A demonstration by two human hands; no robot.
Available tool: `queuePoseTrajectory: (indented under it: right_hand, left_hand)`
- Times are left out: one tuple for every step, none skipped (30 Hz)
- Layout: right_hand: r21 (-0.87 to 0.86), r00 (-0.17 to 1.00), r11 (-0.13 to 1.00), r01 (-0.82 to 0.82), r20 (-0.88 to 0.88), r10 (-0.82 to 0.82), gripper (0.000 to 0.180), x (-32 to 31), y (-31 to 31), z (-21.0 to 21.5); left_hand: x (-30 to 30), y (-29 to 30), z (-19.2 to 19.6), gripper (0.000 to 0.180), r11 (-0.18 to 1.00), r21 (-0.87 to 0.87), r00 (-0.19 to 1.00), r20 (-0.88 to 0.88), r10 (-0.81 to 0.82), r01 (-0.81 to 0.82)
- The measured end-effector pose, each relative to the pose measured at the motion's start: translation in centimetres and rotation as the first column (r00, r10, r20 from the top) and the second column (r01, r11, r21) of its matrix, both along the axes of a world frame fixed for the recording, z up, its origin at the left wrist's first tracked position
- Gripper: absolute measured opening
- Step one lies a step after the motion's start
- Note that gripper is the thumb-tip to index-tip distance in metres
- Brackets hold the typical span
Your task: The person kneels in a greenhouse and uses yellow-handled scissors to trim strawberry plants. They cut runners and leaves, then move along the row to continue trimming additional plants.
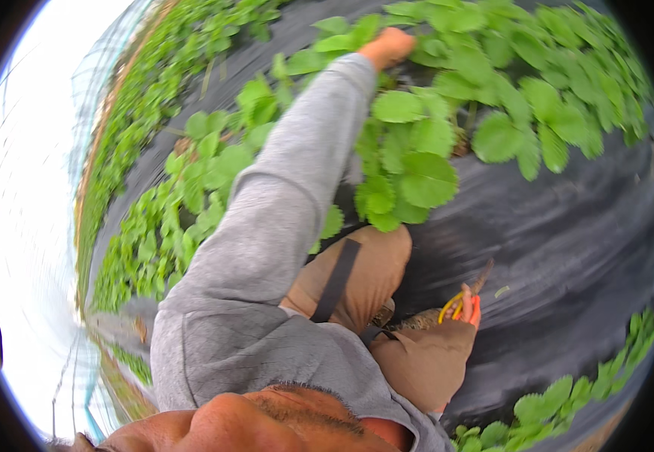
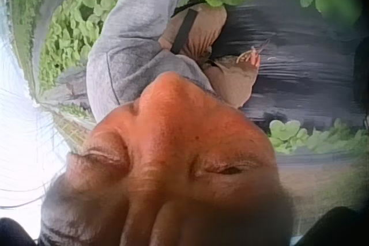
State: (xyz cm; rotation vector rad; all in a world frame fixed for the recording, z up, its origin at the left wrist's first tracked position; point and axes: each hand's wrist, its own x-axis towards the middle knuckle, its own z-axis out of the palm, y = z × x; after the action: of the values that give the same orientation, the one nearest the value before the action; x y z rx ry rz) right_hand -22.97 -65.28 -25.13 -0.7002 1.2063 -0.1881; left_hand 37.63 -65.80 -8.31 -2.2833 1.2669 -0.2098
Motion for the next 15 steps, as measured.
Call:
queuePoseTrajectory:
  right_hand:
    - [-0.019,0.997,0.999,-0.027,0.065,0.028,0.034,-0.1,0.1,-0.2]
    - [-0.078,0.996,0.996,-0.045,0.067,0.05,0.035,-0.2,0.0,-0.4]
    - [-0.092,0.997,0.994,-0.057,0.038,0.06,0.036,-0.2,0.0,-0.6]
    - [-0.065,0.996,0.996,-0.054,0.066,0.059,0.036,-0.2,-0.1,-0.6]
    - [-0.066,0.996,0.996,-0.059,0.067,0.063,0.037,-0.1,-0.1,-0.7]
    - [-0.07,0.996,0.996,-0.06,0.069,0.065,0.037,-0.1,-0.1,-0.7]
    - [-0.073,0.995,0.996,-0.06,0.069,0.065,0.037,0.0,-0.1,-0.7]
    - [-0.077,0.996,0.995,-0.057,0.069,0.063,0.037,0.0,-0.1,-0.6]
    - [-0.082,0.996,0.995,-0.054,0.069,0.06,0.037,0.1,-0.1,-0.6]
    - [-0.088,0.996,0.995,-0.049,0.069,0.055,0.037,0.2,-0.1,-0.6]
    - [-0.093,0.996,0.995,-0.044,0.07,0.051,0.037,0.2,-0.1,-0.6]
    - [-0.099,0.996,0.994,-0.039,0.074,0.046,0.037,0.3,-0.1,-0.6]
    - [-0.103,0.996,0.994,-0.034,0.078,0.042,0.037,0.3,-0.1,-0.7]
    - [-0.106,0.996,0.994,-0.03,0.08,0.039,0.038,0.3,-0.2,-0.7]
    - [-0.109,0.996,0.994,-0.028,0.08,0.037,0.038,0.3,-0.2,-0.8]
  left_hand:
    - [-0.2,-0.3,0.1,0.013,0.999,-0.033,0.998,-0.053,0.042,-0.044]
    - [-0.4,-0.4,0.1,0.014,0.989,-0.066,0.982,-0.144,0.122,-0.133]
    - [-0.6,-0.5,0.3,0.016,0.949,-0.102,0.898,-0.367,0.244,-0.299]
    - [-0.9,-0.6,0.4,0.019,0.892,-0.068,0.756,-0.562,0.335,-0.446]
    - [-1.2,-0.5,0.5,0.023,0.834,-0.051,0.65,-0.653,0.388,-0.549]
    - [-1.6,-0.5,0.5,0.027,0.78,-0.061,0.578,-0.708,0.406,-0.623]
    - [-2.0,-0.4,0.5,0.032,0.731,-0.041,0.493,-0.764,0.417,-0.681]
    - [-2.3,-0.5,0.5,0.031,0.735,-0.078,0.518,-0.759,0.394,-0.673]
    - [-2.5,-0.6,0.4,0.031,0.751,-0.091,0.535,-0.757,0.374,-0.654]
    - [-2.6,-0.8,0.2,0.032,0.763,-0.083,0.547,-0.747,0.378,-0.641]
    - [-2.7,-1.0,0.0,0.031,0.789,-0.087,0.603,-0.697,0.388,-0.608]
    - [-2.7,-1.3,-0.3,0.03,0.854,-0.077,0.704,-0.607,0.369,-0.515]
    - [-2.7,-1.6,-0.6,0.029,0.894,-0.038,0.783,-0.499,0.371,-0.447]
    - [-2.7,-1.8,-0.9,0.03,0.937,-0.003,0.864,-0.388,0.32,-0.348]
    - [-2.8,-1.9,-1.3,0.042,0.913,-0.038,0.821,-0.454,0.347,-0.407]
